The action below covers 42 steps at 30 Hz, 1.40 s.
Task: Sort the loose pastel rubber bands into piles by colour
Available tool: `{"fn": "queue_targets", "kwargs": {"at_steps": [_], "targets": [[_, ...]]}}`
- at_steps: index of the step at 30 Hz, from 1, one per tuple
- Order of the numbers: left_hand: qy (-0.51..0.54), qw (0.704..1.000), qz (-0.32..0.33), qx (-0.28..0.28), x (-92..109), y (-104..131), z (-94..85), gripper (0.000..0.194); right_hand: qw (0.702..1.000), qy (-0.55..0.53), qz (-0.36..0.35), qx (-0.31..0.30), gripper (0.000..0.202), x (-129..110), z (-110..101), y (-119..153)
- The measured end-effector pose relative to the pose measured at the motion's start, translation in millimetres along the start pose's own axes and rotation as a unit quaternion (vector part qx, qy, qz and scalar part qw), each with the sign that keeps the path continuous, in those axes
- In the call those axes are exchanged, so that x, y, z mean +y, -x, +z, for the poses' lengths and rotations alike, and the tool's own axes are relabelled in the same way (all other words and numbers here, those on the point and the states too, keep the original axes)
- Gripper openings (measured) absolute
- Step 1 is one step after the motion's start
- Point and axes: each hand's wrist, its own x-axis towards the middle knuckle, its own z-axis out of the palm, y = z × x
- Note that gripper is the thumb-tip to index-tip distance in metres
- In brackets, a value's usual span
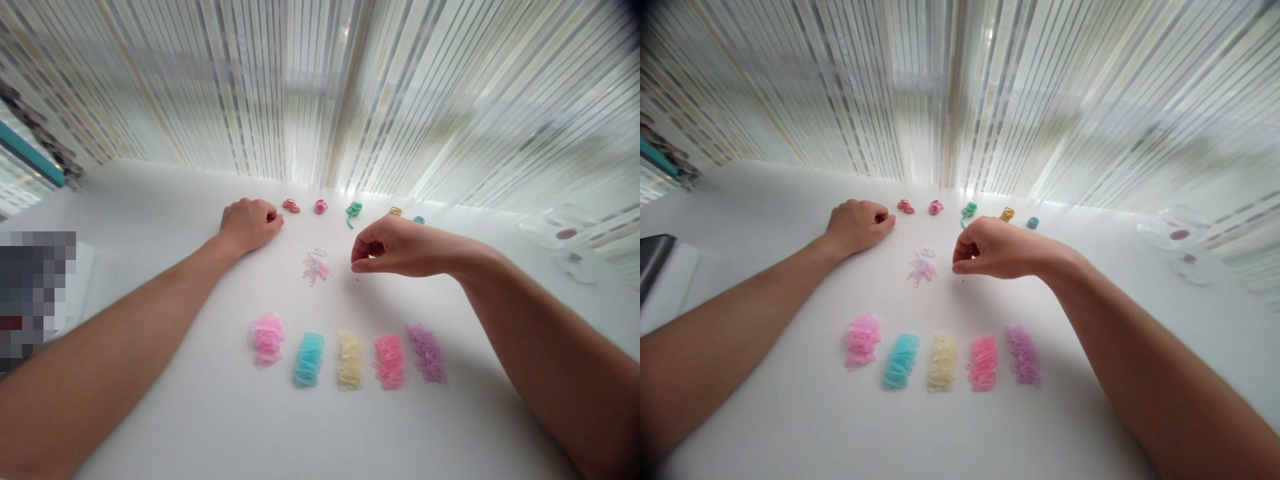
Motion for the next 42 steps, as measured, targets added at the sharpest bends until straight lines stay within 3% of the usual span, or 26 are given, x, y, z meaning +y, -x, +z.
{"fn": "queue_targets", "kwargs": {"at_steps": [6,18,29,42], "targets": [[0.006,1.0,-0.001,-0.002,2,1,-0.6,0.037,0.999,-0.001,-0.027,-0.022,0.025,-20,1,10],[0.013,1.0,-0.008,-0.003,4,2,-1.3,0.034,0.992,-0.039,-0.092,-0.08,0.013,-56,19,23],[0.015,1.0,-0.005,-0.001,4,2,-0.5,0.034,0.99,-0.016,-0.081,-0.117,0.012,-65,35,16],[0.013,1.0,-0.005,0.0,4,2,-0.4,0.035,0.988,-0.015,-0.077,-0.133,0.013,-66,39,14]]}}
